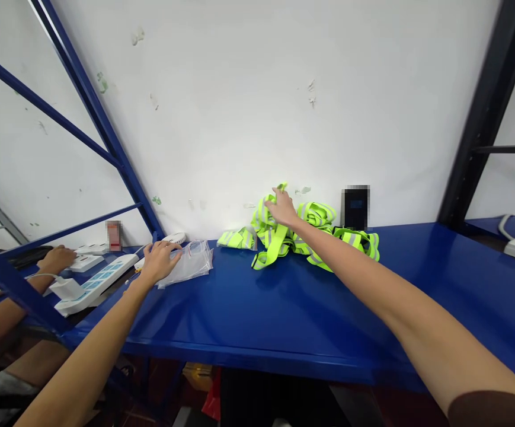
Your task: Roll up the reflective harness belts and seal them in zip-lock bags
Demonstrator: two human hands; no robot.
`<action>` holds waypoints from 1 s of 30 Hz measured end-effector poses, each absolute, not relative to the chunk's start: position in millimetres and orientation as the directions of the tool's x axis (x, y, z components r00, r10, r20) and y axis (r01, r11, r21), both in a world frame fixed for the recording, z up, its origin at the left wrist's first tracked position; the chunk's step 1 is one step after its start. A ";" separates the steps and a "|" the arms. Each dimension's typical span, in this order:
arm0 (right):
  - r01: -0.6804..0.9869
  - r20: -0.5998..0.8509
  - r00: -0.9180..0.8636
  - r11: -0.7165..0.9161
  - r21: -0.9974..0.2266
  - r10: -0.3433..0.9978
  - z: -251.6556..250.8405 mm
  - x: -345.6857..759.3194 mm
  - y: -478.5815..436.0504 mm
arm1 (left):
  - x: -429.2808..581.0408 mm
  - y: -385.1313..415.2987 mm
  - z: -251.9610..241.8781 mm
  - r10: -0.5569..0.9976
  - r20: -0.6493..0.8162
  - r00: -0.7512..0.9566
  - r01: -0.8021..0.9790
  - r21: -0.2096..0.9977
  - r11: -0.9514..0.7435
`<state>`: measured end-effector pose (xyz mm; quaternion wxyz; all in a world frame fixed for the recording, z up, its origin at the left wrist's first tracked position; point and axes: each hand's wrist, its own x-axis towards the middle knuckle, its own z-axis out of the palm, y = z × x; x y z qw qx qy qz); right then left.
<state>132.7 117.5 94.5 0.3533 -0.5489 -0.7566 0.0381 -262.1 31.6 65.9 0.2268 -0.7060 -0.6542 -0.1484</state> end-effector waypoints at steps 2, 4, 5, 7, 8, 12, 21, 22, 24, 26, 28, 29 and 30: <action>0.828 0.475 -0.273 0.456 -0.327 0.837 78.4 134.2 116.7 | -252.9 30.1 69.3 0.842 0.537 0.054 0.997 -0.071 -0.019; 0.857 0.344 -0.423 0.494 -0.149 0.838 49.9 132.2 109.8 | -239.7 30.2 65.7 0.858 0.513 -0.007 1.000 0.015 0.000; 0.877 0.284 -0.439 0.475 -0.070 0.852 34.9 130.3 105.6 | -232.2 30.8 60.9 0.883 0.468 -0.033 0.998 0.060 0.005; 0.902 0.255 -0.407 0.431 -0.041 0.877 10.8 126.1 98.2 | -217.7 32.5 45.4 0.937 0.345 -0.055 0.991 0.132 0.010; 0.913 0.252 -0.387 0.407 -0.027 0.887 3.8 123.9 95.8 | -211.7 33.3 35.7 0.954 0.296 -0.055 0.989 0.149 0.011; 0.923 0.252 -0.381 0.383 0.043 0.890 10.7 114.5 92.7 | -202.5 36.2 1.9 0.980 0.195 -0.039 0.986 0.164 0.007; 0.854 0.421 -0.520 0.463 0.237 0.743 65.7 78.5 71.2 | -209.1 38.3 -3.8 0.984 0.172 -0.044 0.981 0.193 0.010; 0.847 0.452 -0.531 0.467 0.253 0.717 66.0 74.3 67.7 | -207.5 36.5 -3.5 0.983 0.180 -0.045 0.982 0.188 0.010; 0.788 0.442 -0.611 0.559 0.258 0.657 61.2 65.4 61.6 | -203.8 31.9 -2.8 0.973 0.224 -0.053 0.987 0.158 0.017; 0.692 0.352 -0.709 0.700 0.178 0.611 50.6 55.8 58.5 | -200.6 27.2 -1.7 0.949 0.311 -0.054 0.994 0.103 0.023; 0.704 0.274 -0.687 0.710 0.021 0.673 38.9 47.3 60.5 | -198.4 23.7 -0.6 0.914 0.403 -0.035 0.998 0.053 0.015; 0.754 0.250 -0.627 0.655 -0.042 0.738 34.1 44.1 63.6 | -197.9 22.6 -0.2 0.900 0.435 -0.025 0.999 0.046 0.005; 0.802 0.240 -0.562 0.592 -0.074 0.792 30.7 41.9 67.9 | -197.8 22.1 0.1 0.888 0.460 -0.023 0.998 0.055 -0.002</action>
